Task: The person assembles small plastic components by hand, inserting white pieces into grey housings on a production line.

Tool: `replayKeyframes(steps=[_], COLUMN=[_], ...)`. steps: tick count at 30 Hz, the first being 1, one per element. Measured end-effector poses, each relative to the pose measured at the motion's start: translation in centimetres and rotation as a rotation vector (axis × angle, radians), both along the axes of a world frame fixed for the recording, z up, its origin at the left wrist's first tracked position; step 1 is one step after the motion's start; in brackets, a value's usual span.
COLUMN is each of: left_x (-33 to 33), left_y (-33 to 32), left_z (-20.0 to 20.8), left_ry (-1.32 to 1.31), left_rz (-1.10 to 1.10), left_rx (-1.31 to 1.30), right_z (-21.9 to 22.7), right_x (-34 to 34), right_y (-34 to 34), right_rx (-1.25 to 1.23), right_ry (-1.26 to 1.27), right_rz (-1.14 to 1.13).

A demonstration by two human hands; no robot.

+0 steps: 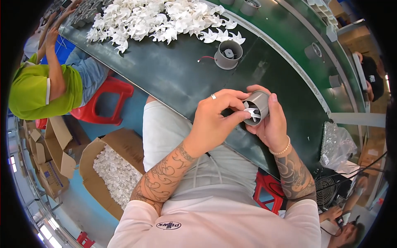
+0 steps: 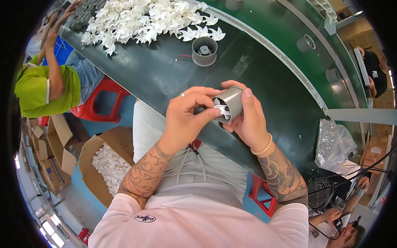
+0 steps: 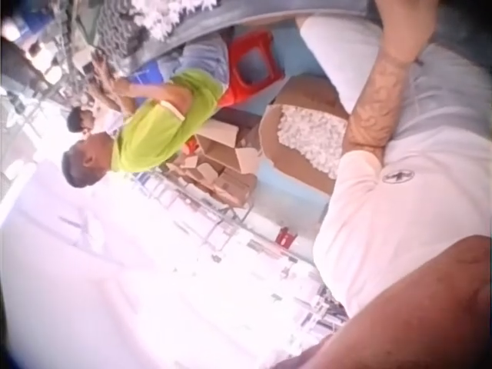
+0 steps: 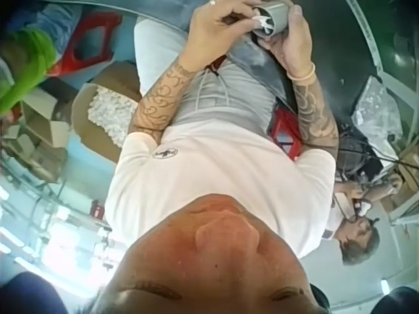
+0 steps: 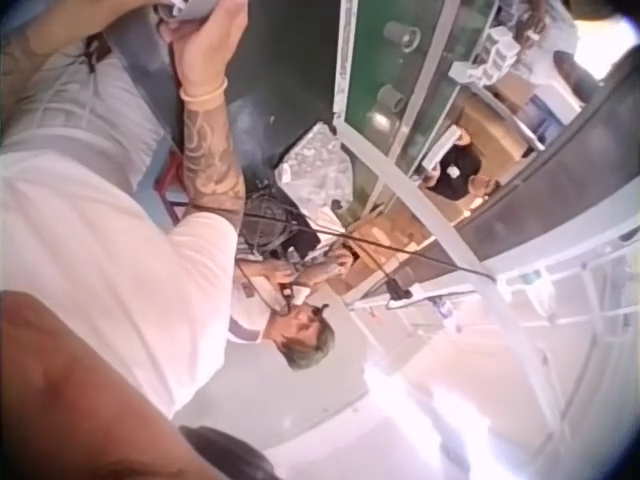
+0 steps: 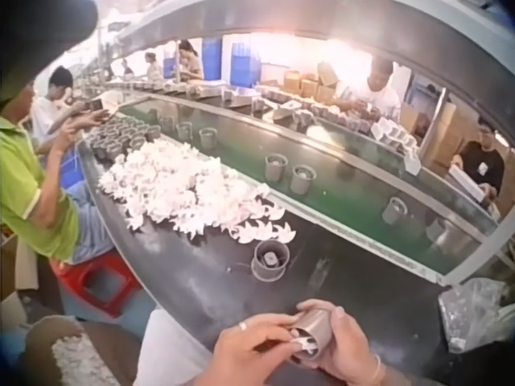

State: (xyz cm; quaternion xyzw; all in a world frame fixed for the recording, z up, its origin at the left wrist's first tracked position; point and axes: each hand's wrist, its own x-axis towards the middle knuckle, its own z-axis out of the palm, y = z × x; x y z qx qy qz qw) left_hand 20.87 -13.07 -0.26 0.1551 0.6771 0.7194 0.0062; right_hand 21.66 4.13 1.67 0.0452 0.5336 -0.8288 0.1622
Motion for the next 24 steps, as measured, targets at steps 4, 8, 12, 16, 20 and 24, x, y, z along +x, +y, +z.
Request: replayKeyframes(steps=[4, 8, 12, 16, 20, 24], left_x=[-0.9, -1.7, -1.7, -1.4, -0.8, -2.1], left_y=[-0.9, -1.4, -1.8, -1.9, -1.3, -2.1], left_z=[0.3, 0.8, 0.2, 0.3, 1.0, 0.3], left_ry=[-0.259, -0.346, -0.190, -0.104, -0.143, 0.070], left_rz=[-0.159, -0.229, -0.260, -0.241, -0.178, -0.030], left_rx=[0.223, 0.226, 0.153, 0.054, 0.036, -0.001], right_z=[-0.3, -0.4, -0.4, 0.3, 0.1, 0.5], right_x=[0.2, 0.5, 0.5, 0.0, 0.0, 0.1], right_y=[-0.2, -0.4, -0.2, 0.2, 0.6, 0.7], right_rx=[0.152, 0.229, 0.143, -0.016, -0.009, 0.117], right_ry=[0.108, 0.122, 0.102, -0.062, -0.057, 0.054], right_rz=[0.022, -0.011, 0.048, 0.104, 0.166, 0.195])
